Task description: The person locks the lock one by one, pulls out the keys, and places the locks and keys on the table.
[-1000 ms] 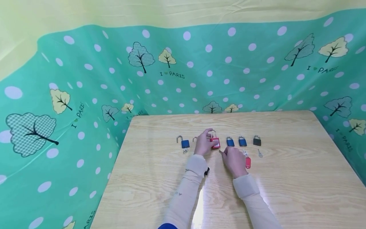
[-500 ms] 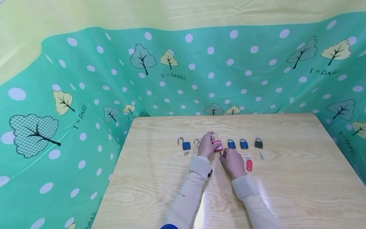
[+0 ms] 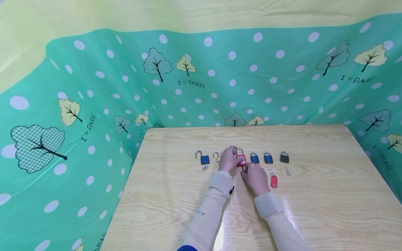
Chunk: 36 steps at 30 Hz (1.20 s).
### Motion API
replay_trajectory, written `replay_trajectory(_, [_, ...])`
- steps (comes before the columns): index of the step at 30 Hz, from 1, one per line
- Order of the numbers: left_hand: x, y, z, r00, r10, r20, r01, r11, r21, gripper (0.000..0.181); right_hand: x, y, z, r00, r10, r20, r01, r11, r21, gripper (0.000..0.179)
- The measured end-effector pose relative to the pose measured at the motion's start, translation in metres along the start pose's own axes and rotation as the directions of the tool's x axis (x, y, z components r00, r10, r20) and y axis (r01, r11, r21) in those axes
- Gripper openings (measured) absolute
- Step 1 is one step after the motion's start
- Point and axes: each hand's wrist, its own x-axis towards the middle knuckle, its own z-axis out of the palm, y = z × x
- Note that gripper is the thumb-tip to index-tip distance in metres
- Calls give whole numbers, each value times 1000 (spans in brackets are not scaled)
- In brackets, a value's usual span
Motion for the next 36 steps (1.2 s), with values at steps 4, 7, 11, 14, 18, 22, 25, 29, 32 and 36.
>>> replay_trajectory(4, [-1, 0, 0, 1000, 10, 6, -10, 999, 30, 52, 1, 0, 2, 1000, 0, -6, 0, 1000, -18, 17])
replay_trajectory(7, [-2, -1, -1, 1000, 11, 0, -11, 999, 47, 51, 1, 0, 5, 1000, -9, -11, 8, 999, -53, 20])
replay_trajectory(11, [-3, -1, -1, 1000, 13, -9, -13, 998, 55, 49, -1, -2, 6, 1000, -14, -17, 12, 997, -78, 24])
replay_trajectory(14, [-2, 1, 0, 1000, 10, -8, -10, 999, 51, 47, -1, -2, 3, 1000, 3, -17, -4, 997, -77, 25])
replay_trajectory(18, [0, 3, 1, 1000, -6, -11, 7, 999, 44, 45, 0, -2, 2, 1000, 16, -14, -17, 997, -76, 26])
replay_trajectory(22, [0, 3, 2, 1000, -13, -13, 13, 999, 46, 45, 0, -1, 3, 1000, 13, -11, -14, 997, -75, 27])
replay_trajectory(25, [0, 3, 3, 1000, -13, -14, 14, 999, 48, 46, 0, -1, 5, 1000, 11, -13, -12, 998, -68, 27])
replay_trajectory(29, [-1, 2, 4, 1000, -9, -18, 10, 997, 73, 50, 0, 0, 6, 1000, -3, -25, 1, 998, -64, 21])
replay_trajectory(32, [-1, 2, 4, 1000, -5, -20, 7, 996, 93, 52, 0, 0, 5, 999, -17, -35, 14, 997, -71, 16])
replay_trajectory(36, [-2, 2, 3, 1000, 10, -21, -8, 996, 92, 53, 0, -1, 4, 1000, -7, -27, 5, 998, -59, 15])
